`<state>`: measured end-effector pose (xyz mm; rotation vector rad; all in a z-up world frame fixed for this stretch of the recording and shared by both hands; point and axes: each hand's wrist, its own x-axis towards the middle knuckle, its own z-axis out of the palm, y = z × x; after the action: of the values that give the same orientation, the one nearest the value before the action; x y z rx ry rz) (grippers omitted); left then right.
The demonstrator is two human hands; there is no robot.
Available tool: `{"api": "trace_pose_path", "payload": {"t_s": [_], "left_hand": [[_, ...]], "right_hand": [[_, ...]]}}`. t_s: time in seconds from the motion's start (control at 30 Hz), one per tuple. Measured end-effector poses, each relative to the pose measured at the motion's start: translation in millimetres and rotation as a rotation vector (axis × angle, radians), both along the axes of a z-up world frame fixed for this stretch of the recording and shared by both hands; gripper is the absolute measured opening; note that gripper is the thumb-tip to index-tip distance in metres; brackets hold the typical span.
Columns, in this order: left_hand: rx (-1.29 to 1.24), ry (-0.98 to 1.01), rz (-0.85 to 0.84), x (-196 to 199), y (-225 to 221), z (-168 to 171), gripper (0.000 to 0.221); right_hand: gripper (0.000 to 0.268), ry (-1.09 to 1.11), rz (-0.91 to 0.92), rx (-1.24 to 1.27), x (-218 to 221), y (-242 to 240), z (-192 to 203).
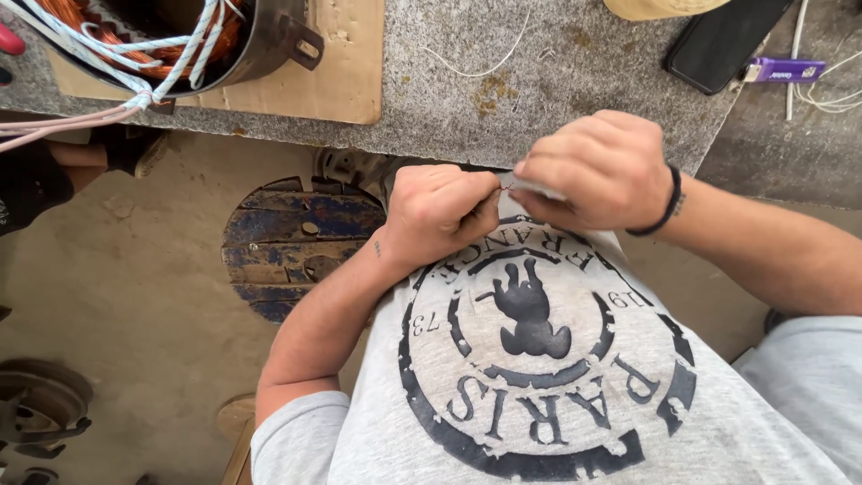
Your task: Lacing the copper windings of an electric motor stator with thread to secure them in place.
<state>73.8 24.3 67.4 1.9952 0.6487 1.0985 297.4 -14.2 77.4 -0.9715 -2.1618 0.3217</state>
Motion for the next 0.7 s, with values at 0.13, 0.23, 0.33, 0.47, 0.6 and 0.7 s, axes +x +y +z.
{"api": "trace_pose_path", "payload": {"t_s": [0.13, 0.23, 0.33, 0.47, 0.6, 0.7], "left_hand": [[-0.125, -0.05, -0.039, 0, 0, -1, 0.01], [-0.131, -0.053, -0.029, -1, -2, -1, 0.012], [-0.048, -0.004, -0.011, -1, -3, -2, 0.014], [0.202, 0.072, 0.048, -4, 2, -14, 0.009], [0.342, 0.132, 0.033, -6, 2, -13, 0.008], [0.208, 0.067, 0.081, -1, 4, -6, 0.011]], "right_hand": [[0.007, -0.089, 0.026, 0.28, -4, 9, 4], [0.021, -0.078, -0.014, 0.352, -8, 8, -2], [0.028, -0.021, 0.005, 0.157, -11, -3, -14], [0.019, 0.525, -0.113, -1.051, -24, -12, -9], [0.025, 0.786, -0.106, -1.611, -20, -5, 16], [0.02, 0.313, -0.091, -0.748, -14, -3, 10]]}}
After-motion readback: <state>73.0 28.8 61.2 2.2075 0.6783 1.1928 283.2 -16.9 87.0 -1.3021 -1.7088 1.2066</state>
